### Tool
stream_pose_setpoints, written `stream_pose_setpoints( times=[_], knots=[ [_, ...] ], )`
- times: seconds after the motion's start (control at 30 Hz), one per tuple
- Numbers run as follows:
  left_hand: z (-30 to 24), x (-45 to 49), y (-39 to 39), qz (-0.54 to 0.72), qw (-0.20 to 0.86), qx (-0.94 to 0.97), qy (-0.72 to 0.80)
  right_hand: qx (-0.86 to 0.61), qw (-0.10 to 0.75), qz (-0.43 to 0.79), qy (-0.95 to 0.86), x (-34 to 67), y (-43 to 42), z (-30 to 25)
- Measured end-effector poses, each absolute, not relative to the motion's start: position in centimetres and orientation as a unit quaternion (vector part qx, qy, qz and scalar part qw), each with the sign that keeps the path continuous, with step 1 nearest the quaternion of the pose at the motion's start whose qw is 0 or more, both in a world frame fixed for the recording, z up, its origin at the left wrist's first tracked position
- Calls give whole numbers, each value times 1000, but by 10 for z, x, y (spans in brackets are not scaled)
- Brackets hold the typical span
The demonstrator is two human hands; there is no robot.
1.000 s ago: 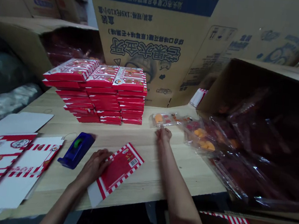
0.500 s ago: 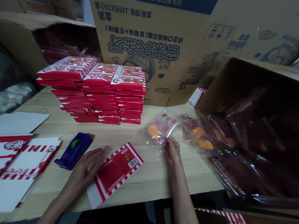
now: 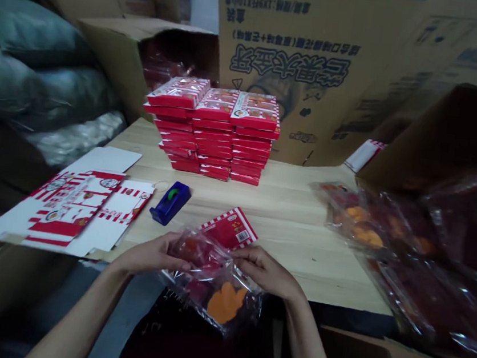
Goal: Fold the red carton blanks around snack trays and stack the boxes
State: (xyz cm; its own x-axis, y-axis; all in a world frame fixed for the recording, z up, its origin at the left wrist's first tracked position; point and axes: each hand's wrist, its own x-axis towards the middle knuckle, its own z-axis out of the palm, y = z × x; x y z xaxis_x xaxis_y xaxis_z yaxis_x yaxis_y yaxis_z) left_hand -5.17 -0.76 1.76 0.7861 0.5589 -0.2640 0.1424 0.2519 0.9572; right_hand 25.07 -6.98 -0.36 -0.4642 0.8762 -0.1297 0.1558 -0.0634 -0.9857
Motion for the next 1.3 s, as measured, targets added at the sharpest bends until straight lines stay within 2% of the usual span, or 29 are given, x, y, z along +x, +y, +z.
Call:
stream_pose_setpoints(
  times=[0.1,0.23,0.3,0.43,0.53,0.8,1.13,1.3],
  knots=[
    [0,-93,-34,167,763,532,327,-409,293,598,-624,235,-56,0],
    [-8,-153,-74,305,700,390,515,-412,278,520,-695,237,-19,16],
    [-6,-180,-89,386,656,298,576,-424,194,452,-761,232,3,15],
    [-6,-208,-107,503,580,190,612,-431,-38,338,-836,197,31,-13],
    [-15,-203,-114,526,549,153,631,-413,-105,306,-851,176,36,-39],
    [-52,-151,-120,536,518,210,633,-424,-34,314,-849,180,24,-59],
    [-51,-171,-88,388,653,310,572,-457,-14,295,-839,180,12,-63],
    [-47,-179,-56,316,672,371,557,-457,-16,297,-839,178,9,-54]
  ],
)
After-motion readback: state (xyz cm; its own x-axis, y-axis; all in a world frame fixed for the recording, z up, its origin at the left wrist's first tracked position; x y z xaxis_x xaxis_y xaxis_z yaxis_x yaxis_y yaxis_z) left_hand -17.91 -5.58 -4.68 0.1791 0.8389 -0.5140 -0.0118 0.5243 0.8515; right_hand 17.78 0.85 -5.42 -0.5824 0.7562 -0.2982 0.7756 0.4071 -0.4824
